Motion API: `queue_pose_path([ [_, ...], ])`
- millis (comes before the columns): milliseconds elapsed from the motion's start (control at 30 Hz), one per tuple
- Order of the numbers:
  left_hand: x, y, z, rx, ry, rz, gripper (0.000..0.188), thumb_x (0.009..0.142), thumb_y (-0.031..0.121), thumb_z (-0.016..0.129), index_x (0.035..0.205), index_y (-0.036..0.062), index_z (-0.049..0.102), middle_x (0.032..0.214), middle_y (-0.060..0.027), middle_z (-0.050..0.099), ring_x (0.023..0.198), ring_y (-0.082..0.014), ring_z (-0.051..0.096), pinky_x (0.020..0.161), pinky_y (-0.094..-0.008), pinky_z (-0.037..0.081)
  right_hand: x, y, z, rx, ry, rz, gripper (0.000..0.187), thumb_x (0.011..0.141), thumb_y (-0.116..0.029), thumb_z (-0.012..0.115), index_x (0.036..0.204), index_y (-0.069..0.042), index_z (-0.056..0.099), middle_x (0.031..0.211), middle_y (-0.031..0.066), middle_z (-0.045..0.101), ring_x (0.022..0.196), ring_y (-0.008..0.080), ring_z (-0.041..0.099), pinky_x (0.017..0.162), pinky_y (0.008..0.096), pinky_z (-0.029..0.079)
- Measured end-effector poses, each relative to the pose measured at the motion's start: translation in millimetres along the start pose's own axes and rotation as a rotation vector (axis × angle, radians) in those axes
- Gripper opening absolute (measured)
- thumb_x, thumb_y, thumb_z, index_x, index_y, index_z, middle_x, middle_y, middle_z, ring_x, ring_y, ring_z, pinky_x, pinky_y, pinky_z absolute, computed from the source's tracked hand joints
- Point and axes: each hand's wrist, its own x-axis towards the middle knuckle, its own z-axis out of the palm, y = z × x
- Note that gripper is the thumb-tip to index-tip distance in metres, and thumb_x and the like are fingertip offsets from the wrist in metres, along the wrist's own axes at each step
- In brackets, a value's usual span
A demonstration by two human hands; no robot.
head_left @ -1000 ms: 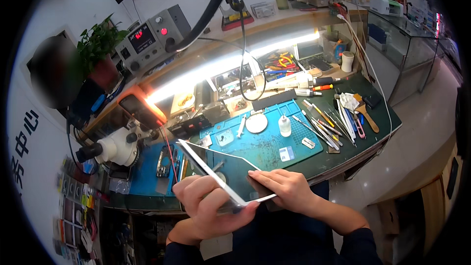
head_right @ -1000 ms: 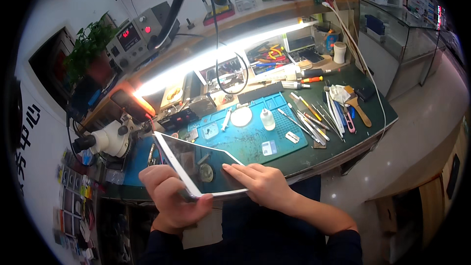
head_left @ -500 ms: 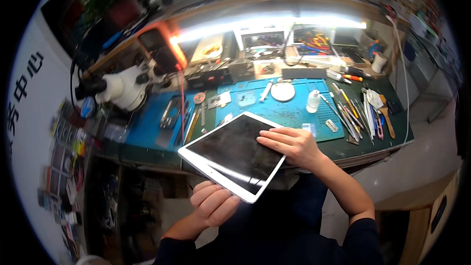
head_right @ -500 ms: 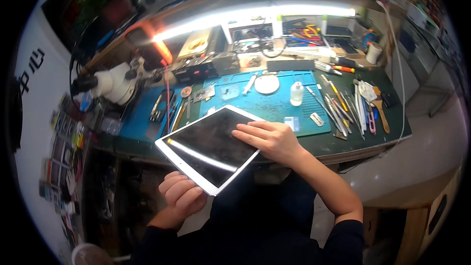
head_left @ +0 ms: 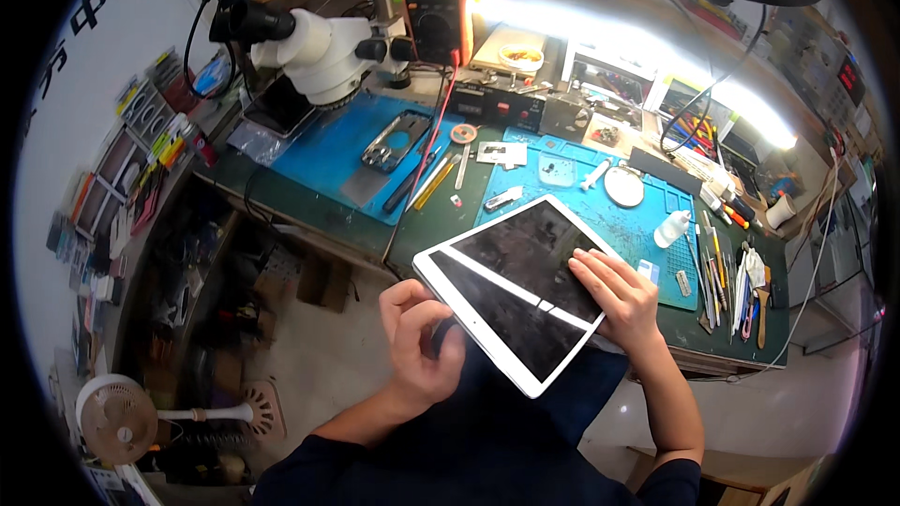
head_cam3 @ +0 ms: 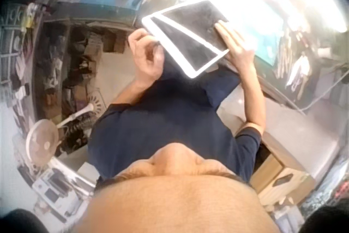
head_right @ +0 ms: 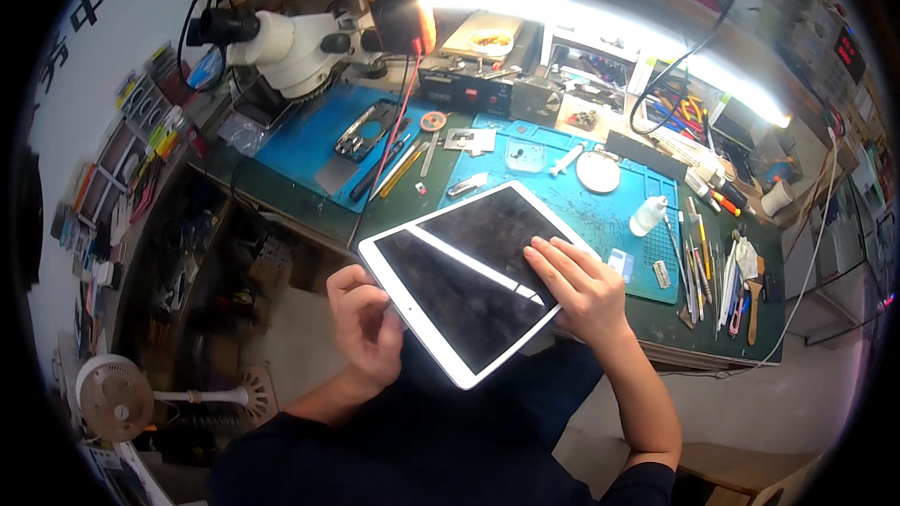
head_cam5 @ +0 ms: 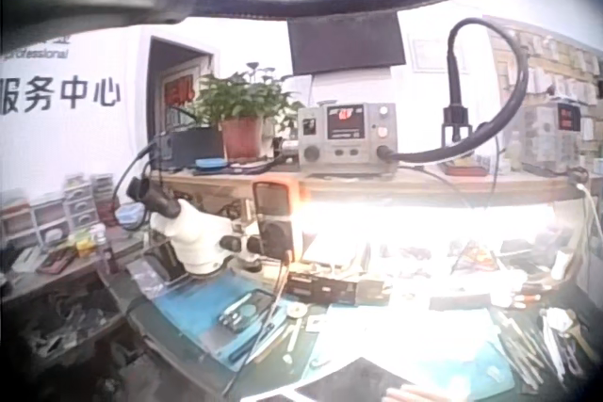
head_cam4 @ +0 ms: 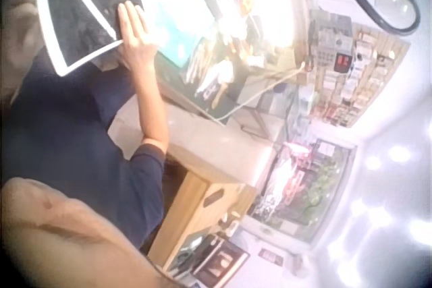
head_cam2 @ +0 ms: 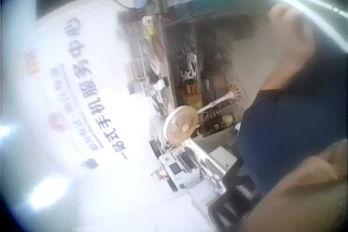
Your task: The person cleans a white tablet by wiping the screen and edges with a blue card-like tool and a small white bottle. They rotate the device to access different sides and continue wiping the surface.
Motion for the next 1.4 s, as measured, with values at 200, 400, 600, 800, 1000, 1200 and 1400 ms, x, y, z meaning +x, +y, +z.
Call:
queue_pose_path([
  [200, -17.9, -2.3, 6.1, -0.15, 0.076, -0.137, 0.032, 0.088, -0.005, 0.054, 0.118, 0.004, 0.052, 0.127, -0.0121, 0.043, 0.107, -0.0167, 0.051, 0.094, -0.0296, 0.046, -0.3, -2.8, 0.3, -0.019, -0.025, -0.042, 0.045, 0.077, -0.001, 0.063, 0.12, -0.007, 0.077, 0.121, 0.0081, 0.077, 0.108, 0.0256, 0.075, 0.086, 0.0346, 0.062],
  [400, -22.7, 1.0, 12.1, -0.322, 0.123, -0.316, 0.033, 0.088, -0.01, 0.053, 0.117, 0.0047, 0.049, 0.125, -0.0092, 0.047, 0.108, -0.0144, 0.055, 0.096, -0.0291, 0.047, -2.0, -2.2, 1.8, -0.054, -0.036, -0.054, 0.043, 0.079, -0.003, 0.065, 0.12, -0.006, 0.077, 0.123, 0.0082, 0.076, 0.111, 0.0265, 0.074, 0.088, 0.0354, 0.062],
  [600, -45.0, -6.4, 19.7, -0.659, 0.244, -0.647, 0.032, 0.093, -0.013, 0.053, 0.118, 0.0061, 0.047, 0.122, -0.0064, 0.052, 0.108, -0.0124, 0.058, 0.09, -0.0289, 0.051, -2.8, 0.4, 4.6, -0.08, -0.108, -0.049, 0.044, 0.08, -0.004, 0.065, 0.122, -0.006, 0.075, 0.126, 0.007, 0.074, 0.117, 0.0264, 0.071, 0.092, 0.0362, 0.061],
  [800, -44.1, 15.4, 24.8, -0.944, 0.118, -0.984, 0.039, 0.103, 0.003, 0.048, 0.141, 0.0048, 0.041, 0.134, -0.013, 0.057, 0.116, -0.0247, 0.066, 0.096, -0.0445, 0.06, -12.2, 0.3, 2.2, 0.036, -0.246, 0.066, 0.063, 0.071, 0.003, 0.067, 0.134, 0.002, 0.065, 0.141, 0.0154, 0.063, 0.136, 0.0354, 0.058, 0.114, 0.0477, 0.049],
  [1000, -57.8, 26.5, 38.3, -1.043, -0.156, -1.133, 0.043, 0.109, 0.005, 0.033, 0.152, 0.0029, 0.029, 0.146, -0.0212, 0.051, 0.133, -0.0377, 0.061, 0.105, -0.0613, 0.057, -12.7, -3.0, 2.1, 0.119, -0.325, 0.155, 0.075, 0.067, 0.0, 0.073, 0.141, 0.005, 0.059, 0.148, 0.0206, 0.055, 0.146, 0.0385, 0.046, 0.124, 0.0501, 0.038],
  [1200, -69.1, 9.3, 34.8, -1.014, -0.18, -1.004, 0.036, 0.11, 0.006, 0.032, 0.145, -0.0003, 0.033, 0.139, -0.0244, 0.056, 0.127, -0.0375, 0.065, 0.103, -0.0582, 0.059, -21.7, 20.9, -57.2, 0.447, -0.437, 0.386, 0.064, 0.083, -0.013, 0.083, 0.142, -0.005, 0.06, 0.147, 0.0203, 0.057, 0.138, 0.0383, 0.055, 0.114, 0.0454, 0.047],
  [1400, -75.9, 3.2, 47.0, -1.105, -0.156, -0.998, 0.028, 0.11, 0.004, 0.039, 0.138, 0.0017, 0.041, 0.135, -0.0198, 0.06, 0.126, -0.0333, 0.066, 0.109, -0.0557, 0.056, -37.1, 62.1, -56.9, -0.018, -0.519, 0.802, 0.035, 0.092, -0.028, 0.079, 0.116, -0.006, 0.067, 0.115, 0.013, 0.065, 0.109, 0.035, 0.066, 0.093, 0.0444, 0.053],
])
